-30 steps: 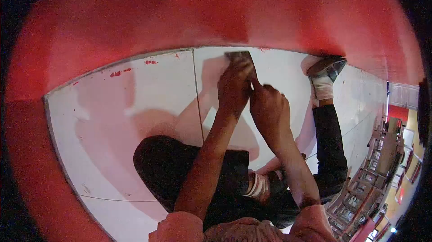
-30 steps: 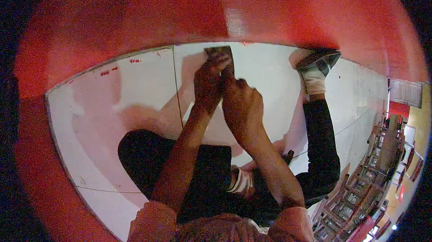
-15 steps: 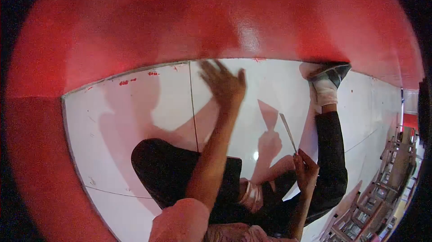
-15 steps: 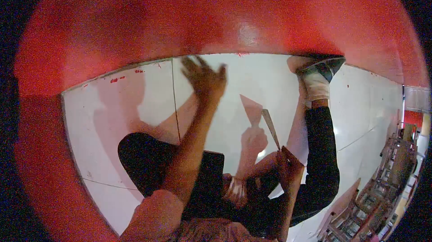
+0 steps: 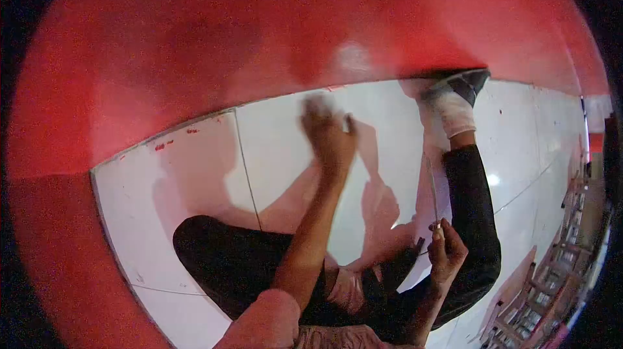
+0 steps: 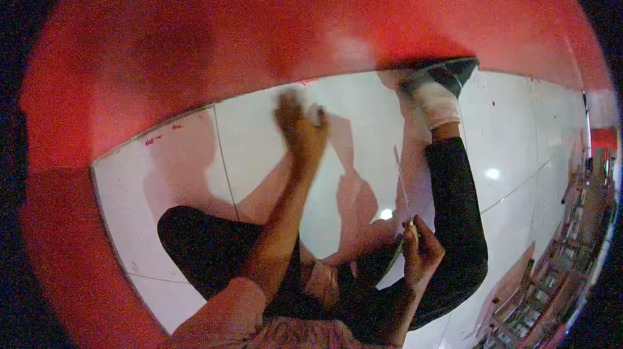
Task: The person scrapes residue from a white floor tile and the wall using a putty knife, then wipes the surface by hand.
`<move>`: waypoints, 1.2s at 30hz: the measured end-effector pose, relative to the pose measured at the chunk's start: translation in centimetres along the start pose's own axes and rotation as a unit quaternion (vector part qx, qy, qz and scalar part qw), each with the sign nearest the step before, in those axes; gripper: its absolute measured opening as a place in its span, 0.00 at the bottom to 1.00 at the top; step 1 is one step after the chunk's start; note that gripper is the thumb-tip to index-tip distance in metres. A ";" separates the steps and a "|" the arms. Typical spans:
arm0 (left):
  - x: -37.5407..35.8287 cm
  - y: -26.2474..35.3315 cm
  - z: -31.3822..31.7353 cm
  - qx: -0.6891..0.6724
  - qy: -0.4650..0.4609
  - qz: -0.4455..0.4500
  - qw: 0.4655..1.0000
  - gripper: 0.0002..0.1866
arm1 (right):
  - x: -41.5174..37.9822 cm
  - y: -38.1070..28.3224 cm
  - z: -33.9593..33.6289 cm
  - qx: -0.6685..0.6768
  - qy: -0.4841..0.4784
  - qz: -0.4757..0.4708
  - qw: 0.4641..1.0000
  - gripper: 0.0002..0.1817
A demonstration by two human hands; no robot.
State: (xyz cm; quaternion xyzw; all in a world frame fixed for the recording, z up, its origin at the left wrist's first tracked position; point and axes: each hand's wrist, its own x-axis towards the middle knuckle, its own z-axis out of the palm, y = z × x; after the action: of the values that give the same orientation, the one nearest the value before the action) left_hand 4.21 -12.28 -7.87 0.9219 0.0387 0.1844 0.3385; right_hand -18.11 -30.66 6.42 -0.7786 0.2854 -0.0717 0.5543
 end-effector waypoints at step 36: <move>-3.5 1.0 -2.7 -0.306 -0.235 0.105 0.917 0.11 | 15.0 -9.5 11.9 -0.576 -0.054 -0.278 0.767 0.08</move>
State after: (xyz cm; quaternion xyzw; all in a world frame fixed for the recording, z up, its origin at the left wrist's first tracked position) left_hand -0.04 -12.09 -6.43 0.7887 -0.1971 0.0001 0.5823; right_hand 2.79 -26.61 7.45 -0.9995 0.0135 -0.0029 -0.0274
